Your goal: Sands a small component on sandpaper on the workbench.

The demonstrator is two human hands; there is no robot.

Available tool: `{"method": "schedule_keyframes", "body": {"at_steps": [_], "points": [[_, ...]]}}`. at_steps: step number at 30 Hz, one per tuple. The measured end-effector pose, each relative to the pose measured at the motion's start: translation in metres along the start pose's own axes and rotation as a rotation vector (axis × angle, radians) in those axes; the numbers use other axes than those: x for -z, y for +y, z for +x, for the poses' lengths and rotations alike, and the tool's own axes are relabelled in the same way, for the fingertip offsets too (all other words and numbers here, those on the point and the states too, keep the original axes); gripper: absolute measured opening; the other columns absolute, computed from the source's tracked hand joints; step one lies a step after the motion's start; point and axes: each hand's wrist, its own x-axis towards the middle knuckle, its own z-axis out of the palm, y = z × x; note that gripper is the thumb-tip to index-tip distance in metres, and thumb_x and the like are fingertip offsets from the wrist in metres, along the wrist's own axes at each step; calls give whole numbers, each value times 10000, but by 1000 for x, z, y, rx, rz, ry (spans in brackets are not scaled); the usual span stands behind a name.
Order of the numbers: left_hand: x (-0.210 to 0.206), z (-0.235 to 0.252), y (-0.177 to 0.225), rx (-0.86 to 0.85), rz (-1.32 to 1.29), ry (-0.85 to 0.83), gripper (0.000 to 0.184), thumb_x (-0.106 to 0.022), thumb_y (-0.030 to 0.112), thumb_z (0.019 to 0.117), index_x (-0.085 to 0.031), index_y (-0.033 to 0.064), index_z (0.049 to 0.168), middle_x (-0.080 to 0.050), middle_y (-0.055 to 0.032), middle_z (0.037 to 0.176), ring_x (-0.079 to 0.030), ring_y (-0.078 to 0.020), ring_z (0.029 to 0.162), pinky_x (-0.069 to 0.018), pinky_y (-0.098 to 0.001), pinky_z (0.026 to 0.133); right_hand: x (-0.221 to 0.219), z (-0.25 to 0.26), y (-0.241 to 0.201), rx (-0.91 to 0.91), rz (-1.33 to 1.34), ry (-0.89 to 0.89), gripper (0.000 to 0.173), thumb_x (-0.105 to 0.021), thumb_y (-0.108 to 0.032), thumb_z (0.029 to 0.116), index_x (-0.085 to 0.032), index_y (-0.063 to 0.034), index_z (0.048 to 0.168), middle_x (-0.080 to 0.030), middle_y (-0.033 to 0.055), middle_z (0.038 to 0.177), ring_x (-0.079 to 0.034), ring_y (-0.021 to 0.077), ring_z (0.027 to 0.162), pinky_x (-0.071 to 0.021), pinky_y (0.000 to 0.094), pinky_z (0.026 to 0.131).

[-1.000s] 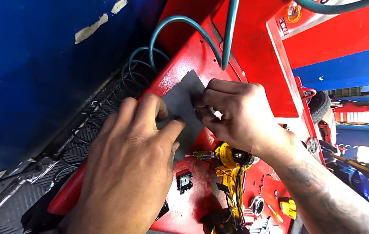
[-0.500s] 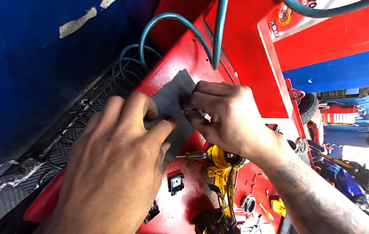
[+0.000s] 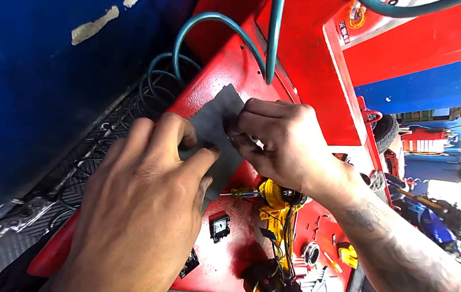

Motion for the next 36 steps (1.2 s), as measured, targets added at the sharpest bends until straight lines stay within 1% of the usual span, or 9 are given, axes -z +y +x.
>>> {"method": "schedule_keyframes", "body": {"at_steps": [7, 11, 15, 18, 21, 26, 29, 33, 36], "points": [[-1, 0, -1, -1, -2, 0, 308, -569, 368, 950, -767, 260, 1159, -583, -71, 1175, -553, -310, 975, -446, -483, 732, 0, -1, -2, 18, -45, 10, 150, -595, -129, 969, -728, -107, 904, -622, 25, 823, -608, 184, 733, -452, 359, 597], [-1, -1, 0, 6, -12, 1, 318, -571, 380, 954, -765, 272, 1182, -581, -68, 1181, -547, -307, 977, -441, -482, 740, 2, -1, 4, -1, -99, 17, 157, -591, -138, 983, -722, -99, 906, -639, 43, 843, -629, 205, 758, -478, 379, 621], [-2, 0, -2, -1, -10, -1, 309, -562, 371, 951, -767, 260, 1153, -583, -69, 1172, -550, -312, 973, -440, -489, 726, 0, -1, -1, 27, -93, 19, 182, -574, -133, 994, -717, -93, 888, -621, 46, 822, -608, 202, 735, -442, 366, 598], [-2, -1, -1, 0, -10, 1, 325, -551, 386, 956, -765, 273, 1172, -583, -61, 1172, -549, -304, 973, -439, -483, 731, 2, -1, 5, 11, -94, 25, 160, -590, -135, 981, -720, -98, 895, -632, 42, 828, -621, 202, 743, -467, 376, 612], [-2, -1, -1, 0, -11, 4, 321, -551, 381, 955, -768, 266, 1162, -584, -68, 1171, -550, -308, 971, -439, -486, 731, 1, -2, 3, 23, -73, 16, 160, -589, -130, 977, -720, -98, 890, -619, 36, 816, -607, 195, 728, -454, 364, 601], [-1, -1, -3, -6, -22, 1, 328, -548, 398, 959, -766, 270, 1169, -582, -67, 1175, -549, -309, 986, -439, -487, 740, 3, -3, 10, 5, -79, 18, 137, -606, -116, 960, -727, -99, 900, -633, 38, 825, -622, 198, 738, -477, 384, 617], [-1, -2, -2, 6, -22, -1, 319, -564, 390, 953, -764, 275, 1174, -570, -73, 1194, -537, -317, 1005, -432, -487, 757, 2, -5, 7, 28, -61, 1, 142, -596, -129, 969, -718, -101, 901, -628, 37, 825, -616, 199, 739, -459, 376, 606], [3, -1, 1, 18, -3, -27, 321, -580, 386, 967, -756, 285, 1215, -566, -53, 1202, -534, -297, 1006, -434, -472, 751, 3, -6, 14, 17, -49, 12, 140, -599, -131, 966, -722, -98, 908, -629, 41, 818, -621, 203, 716, -474, 400, 593], [4, 0, 0, 14, 0, -29, 314, -583, 390, 965, -757, 283, 1203, -564, -53, 1213, -535, -297, 1012, -437, -469, 753, 1, -6, 8, 19, -26, 6, 138, -598, -131, 958, -719, -109, 898, -635, 33, 825, -624, 195, 736, -472, 394, 611]]}}
